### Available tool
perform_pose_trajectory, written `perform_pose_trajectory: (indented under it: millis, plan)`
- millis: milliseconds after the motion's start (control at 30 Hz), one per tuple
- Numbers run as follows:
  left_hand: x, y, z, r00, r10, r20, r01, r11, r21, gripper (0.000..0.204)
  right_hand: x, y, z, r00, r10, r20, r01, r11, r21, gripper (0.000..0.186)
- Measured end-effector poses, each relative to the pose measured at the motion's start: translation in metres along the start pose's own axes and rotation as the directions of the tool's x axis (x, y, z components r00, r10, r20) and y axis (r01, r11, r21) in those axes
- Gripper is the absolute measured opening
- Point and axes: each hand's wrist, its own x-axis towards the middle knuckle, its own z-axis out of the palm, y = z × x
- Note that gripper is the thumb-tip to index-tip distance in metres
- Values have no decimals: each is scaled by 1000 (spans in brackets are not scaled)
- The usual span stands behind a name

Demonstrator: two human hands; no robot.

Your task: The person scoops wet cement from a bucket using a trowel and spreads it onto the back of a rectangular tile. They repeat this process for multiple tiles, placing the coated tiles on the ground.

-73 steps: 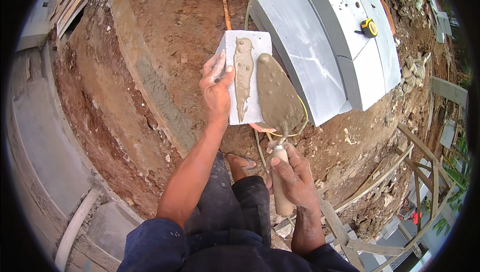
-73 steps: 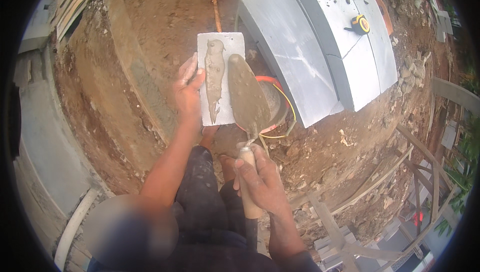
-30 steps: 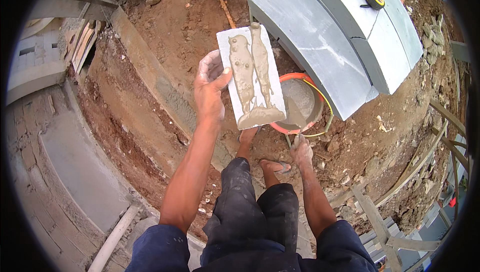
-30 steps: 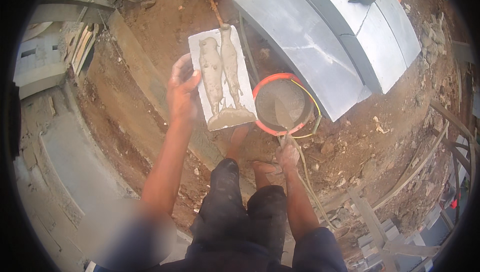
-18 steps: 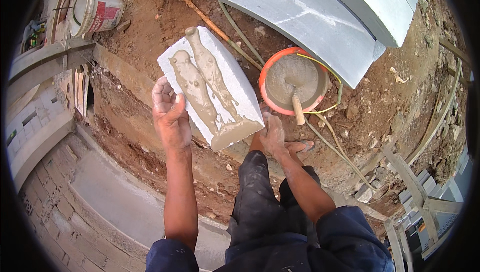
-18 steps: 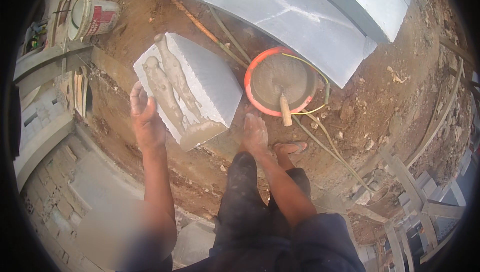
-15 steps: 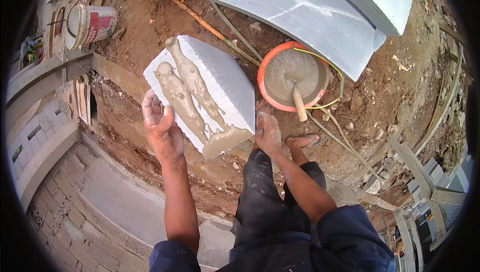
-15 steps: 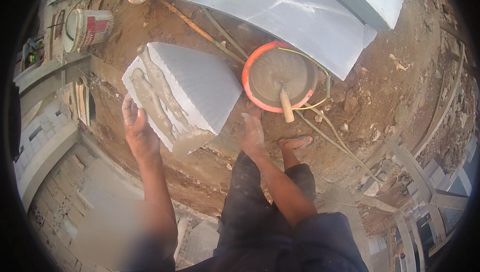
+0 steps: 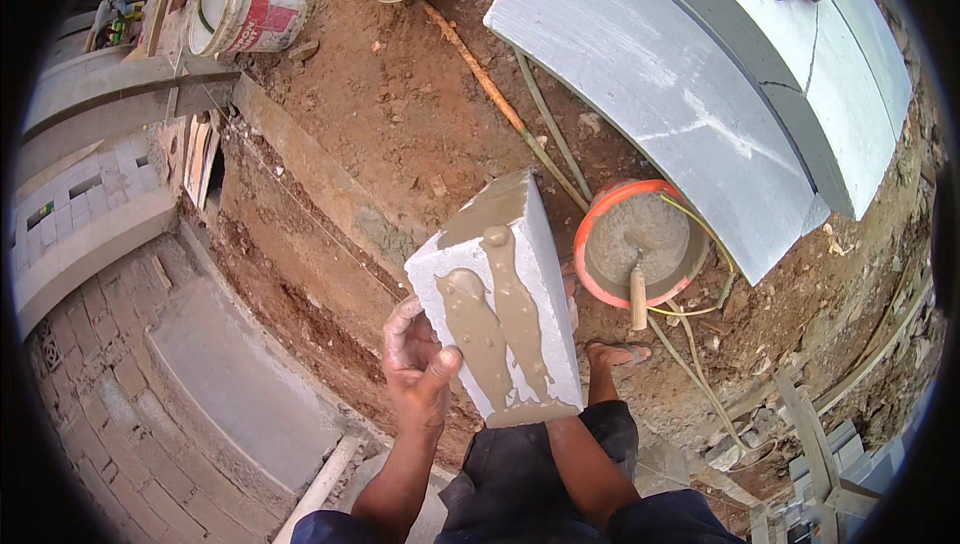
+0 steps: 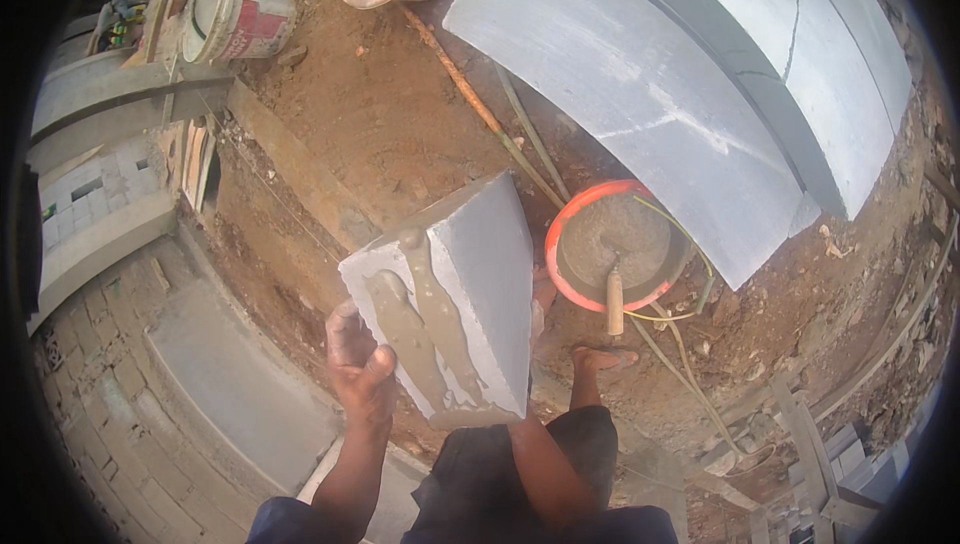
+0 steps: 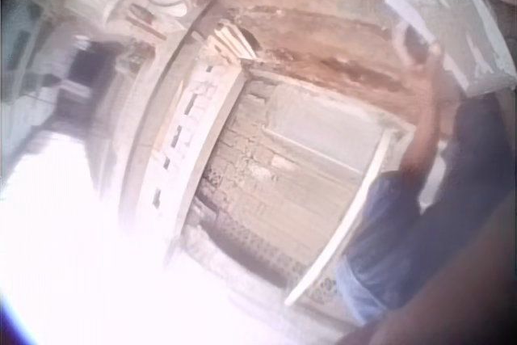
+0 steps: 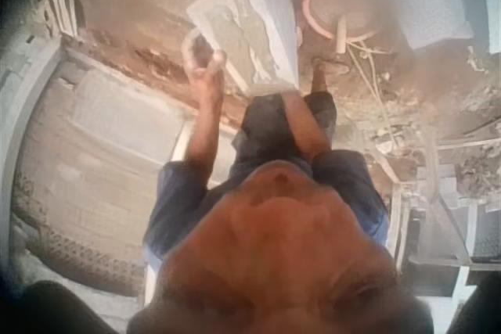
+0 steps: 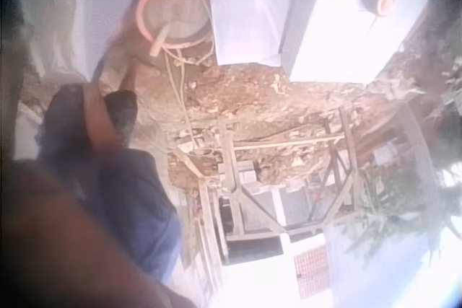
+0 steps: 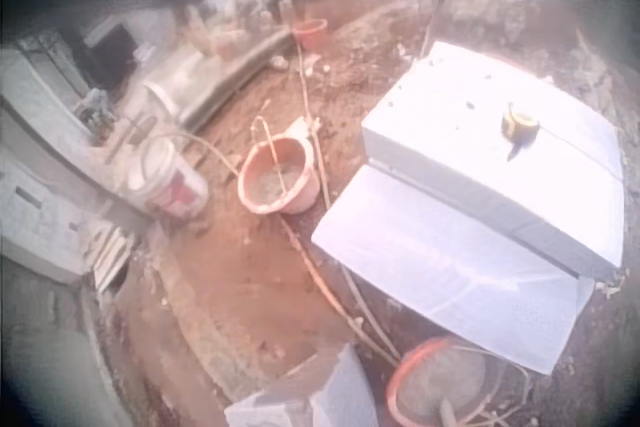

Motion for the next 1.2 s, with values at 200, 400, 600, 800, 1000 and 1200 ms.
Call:
perform_pose_trajectory:
  millis: [200,400,600,800,1000,1200]
  plan:
    - [-16,-4,17,999,9,49,-10,1000,12,57,0,5,-48,998,20,55,-14,994,-105,92]
    - [-16,-5,16,997,-51,50,53,997,-55,53,2,9,-65,992,28,123,-8,988,-157,94]
    - [12,12,-2,992,-28,124,5,984,180,53,26,6,-59,997,40,71,-38,999,-28,96]
    - [82,24,-8,982,12,187,-47,981,186,57,67,-4,-11,999,-20,47,19,1000,18,99]
    - [135,-2,-15,977,69,202,-128,947,295,47,97,-27,53,998,-62,10,61,995,80,101]
    - [177,-107,-14,948,306,89,-309,819,483,34,89,-25,51,999,-53,13,51,992,119,104]
